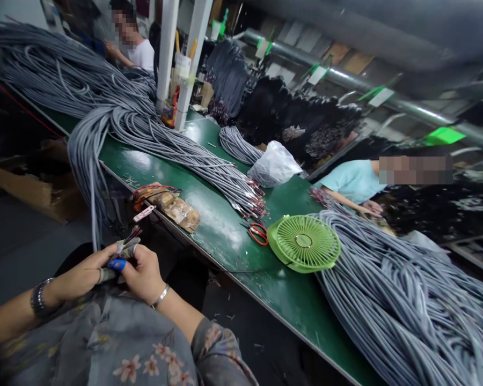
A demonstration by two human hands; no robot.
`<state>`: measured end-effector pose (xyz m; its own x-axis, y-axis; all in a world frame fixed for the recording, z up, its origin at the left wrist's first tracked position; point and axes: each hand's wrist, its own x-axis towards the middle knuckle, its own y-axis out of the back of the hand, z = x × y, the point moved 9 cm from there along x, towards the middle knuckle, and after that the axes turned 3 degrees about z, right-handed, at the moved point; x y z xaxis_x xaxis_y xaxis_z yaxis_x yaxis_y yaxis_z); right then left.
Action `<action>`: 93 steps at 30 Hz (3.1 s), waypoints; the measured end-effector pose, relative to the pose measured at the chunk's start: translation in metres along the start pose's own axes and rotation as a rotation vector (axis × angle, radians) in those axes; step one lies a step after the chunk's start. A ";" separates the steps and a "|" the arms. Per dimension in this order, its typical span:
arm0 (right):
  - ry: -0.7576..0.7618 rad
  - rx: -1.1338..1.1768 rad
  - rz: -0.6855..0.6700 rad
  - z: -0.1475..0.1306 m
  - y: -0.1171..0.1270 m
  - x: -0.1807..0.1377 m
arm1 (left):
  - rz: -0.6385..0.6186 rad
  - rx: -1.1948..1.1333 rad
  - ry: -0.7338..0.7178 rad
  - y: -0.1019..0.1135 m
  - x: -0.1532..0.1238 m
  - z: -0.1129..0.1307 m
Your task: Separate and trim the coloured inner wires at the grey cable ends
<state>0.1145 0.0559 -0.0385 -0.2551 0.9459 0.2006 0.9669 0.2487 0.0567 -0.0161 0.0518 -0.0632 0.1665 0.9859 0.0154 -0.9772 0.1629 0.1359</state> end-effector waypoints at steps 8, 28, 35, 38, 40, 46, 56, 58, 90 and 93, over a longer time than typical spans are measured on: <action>-0.111 0.253 0.210 0.013 0.025 -0.001 | -0.070 0.129 0.004 0.006 0.001 0.000; -0.084 0.098 -0.100 0.019 0.001 0.014 | -0.370 0.276 0.143 -0.018 0.002 0.000; -0.205 0.200 -0.108 0.025 0.003 0.022 | -0.359 0.136 0.308 -0.020 0.006 -0.005; -0.305 0.279 -0.043 0.033 0.008 0.023 | -0.332 0.054 0.371 -0.019 0.005 -0.006; -0.374 0.327 0.000 0.040 0.010 0.024 | -0.235 -0.020 0.391 -0.014 0.009 -0.005; -0.469 0.402 0.026 0.049 0.008 0.033 | -0.082 -0.103 0.416 -0.007 0.019 0.000; -0.528 0.489 -0.034 0.052 -0.005 0.046 | -0.023 -0.299 0.576 0.004 0.025 0.002; -0.539 0.495 -0.034 0.054 -0.006 0.045 | -0.057 -0.313 0.599 0.003 0.025 0.000; -0.528 0.276 0.008 0.054 0.000 0.037 | 0.064 -0.177 0.531 0.004 0.021 -0.005; -0.548 0.290 0.027 0.056 0.001 0.033 | 0.114 -0.217 0.527 0.006 0.020 -0.004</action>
<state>0.1069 0.0988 -0.0868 -0.2659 0.9028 -0.3379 0.9543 0.1968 -0.2251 -0.0193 0.0728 -0.0665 0.0251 0.8744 -0.4845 -0.9990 0.0041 -0.0444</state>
